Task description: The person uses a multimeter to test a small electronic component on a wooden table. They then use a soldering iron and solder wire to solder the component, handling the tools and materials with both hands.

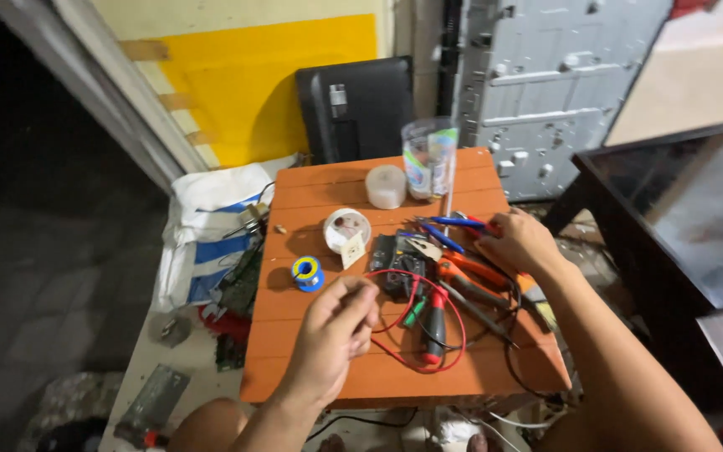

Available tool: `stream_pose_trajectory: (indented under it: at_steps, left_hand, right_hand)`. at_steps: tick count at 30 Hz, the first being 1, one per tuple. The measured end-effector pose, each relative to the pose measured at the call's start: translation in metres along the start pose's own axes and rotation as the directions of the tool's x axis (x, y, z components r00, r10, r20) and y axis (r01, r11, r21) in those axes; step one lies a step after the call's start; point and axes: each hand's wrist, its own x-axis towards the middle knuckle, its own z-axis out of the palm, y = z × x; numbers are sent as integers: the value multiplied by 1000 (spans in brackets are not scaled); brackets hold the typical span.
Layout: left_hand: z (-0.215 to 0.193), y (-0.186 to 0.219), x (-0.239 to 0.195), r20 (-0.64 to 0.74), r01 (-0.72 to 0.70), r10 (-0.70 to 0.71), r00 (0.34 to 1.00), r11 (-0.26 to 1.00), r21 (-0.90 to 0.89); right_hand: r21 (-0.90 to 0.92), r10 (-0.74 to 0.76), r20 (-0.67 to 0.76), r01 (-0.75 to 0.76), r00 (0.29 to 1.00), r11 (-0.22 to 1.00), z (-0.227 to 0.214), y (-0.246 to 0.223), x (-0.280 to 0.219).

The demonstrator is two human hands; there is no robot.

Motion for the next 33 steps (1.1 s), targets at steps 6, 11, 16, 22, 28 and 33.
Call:
stream_pose_trajectory:
  at_steps: [6,11,16,22,28,33]
  left_hand:
    - [7,-1,0,-26,-123,131,991,972,202]
    - [10,1,-2,-7,-299,331,944,863,408]
    - [12,-2,5,-62,-294,341,938,878,377]
    - [10,-5,13,-213,-134,176,961,971,197]
    - [9,-3,14,-205,-93,121,971,985,143]
    - [7,-1,15,-167,-41,42,985,999,9]
  right_hand:
    - [22,85,36,-85,996,996,-15,-13,-8]
    - [172,88,-71,-75,994,982,-56,-51,-41]
    - [327,-125,-149,168,981,930,-51,-93,-85]
    - [-14,-717,-420,786,556,618,-25,-114,-107]
    - [-103,-738,-442,788,510,607,-14,-123,-109]
    - [-200,-710,-470,720,524,664,-18,-131,-115]
